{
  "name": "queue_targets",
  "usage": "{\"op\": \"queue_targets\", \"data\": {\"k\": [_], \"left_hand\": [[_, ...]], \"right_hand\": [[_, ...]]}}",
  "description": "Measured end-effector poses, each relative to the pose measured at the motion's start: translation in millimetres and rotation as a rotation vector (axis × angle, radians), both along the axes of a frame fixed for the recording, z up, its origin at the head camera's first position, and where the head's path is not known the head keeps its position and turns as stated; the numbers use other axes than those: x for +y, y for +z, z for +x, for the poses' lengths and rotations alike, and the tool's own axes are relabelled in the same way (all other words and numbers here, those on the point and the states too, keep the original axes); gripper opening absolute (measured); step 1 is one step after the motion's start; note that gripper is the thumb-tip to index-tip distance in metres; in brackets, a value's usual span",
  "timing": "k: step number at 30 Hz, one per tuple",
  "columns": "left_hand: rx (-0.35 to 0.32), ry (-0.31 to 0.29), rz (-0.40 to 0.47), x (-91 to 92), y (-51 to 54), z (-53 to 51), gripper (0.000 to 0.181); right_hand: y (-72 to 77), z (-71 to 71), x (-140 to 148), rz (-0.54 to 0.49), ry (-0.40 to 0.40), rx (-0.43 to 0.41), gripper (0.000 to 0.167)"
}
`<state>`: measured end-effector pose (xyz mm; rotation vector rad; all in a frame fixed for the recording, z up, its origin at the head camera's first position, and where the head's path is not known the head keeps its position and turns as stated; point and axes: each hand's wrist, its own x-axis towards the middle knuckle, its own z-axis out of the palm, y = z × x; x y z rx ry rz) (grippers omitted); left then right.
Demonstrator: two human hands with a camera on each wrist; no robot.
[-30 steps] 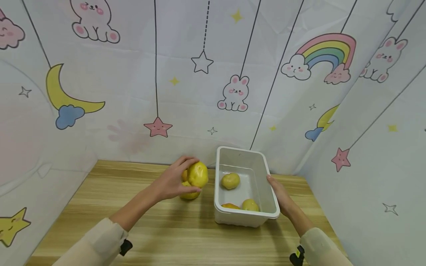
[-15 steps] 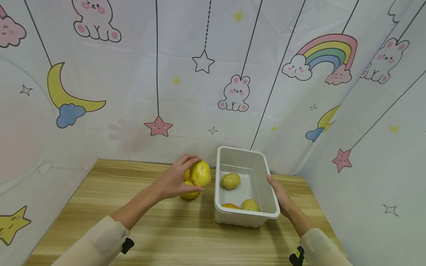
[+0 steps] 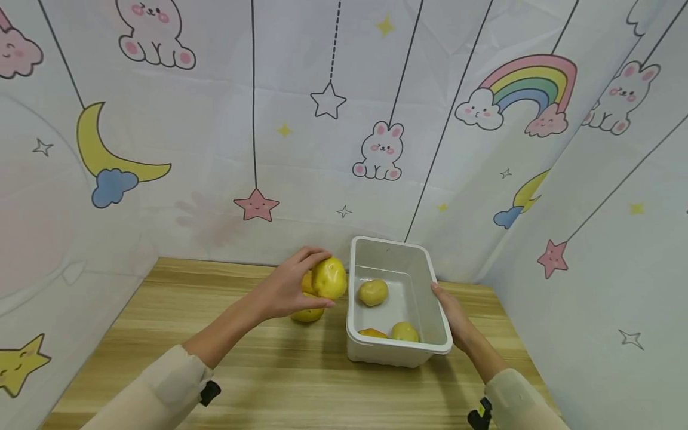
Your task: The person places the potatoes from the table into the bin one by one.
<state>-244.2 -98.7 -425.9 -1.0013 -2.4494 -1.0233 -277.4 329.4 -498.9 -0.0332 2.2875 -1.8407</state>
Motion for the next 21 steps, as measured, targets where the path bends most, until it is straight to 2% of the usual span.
{"op": "queue_targets", "data": {"k": [9,21], "left_hand": [[-0.016,-0.009,0.001,3.2,5.8,1.0,0.088],[0.027,-0.007,-0.029,8.9,9.0,1.7,0.088]], "right_hand": [[-2.2,0.0,0.7,-0.019,0.018,0.008,0.073],[-0.9,-2.0,-0.8,0.001,0.007,0.009,0.074]]}}
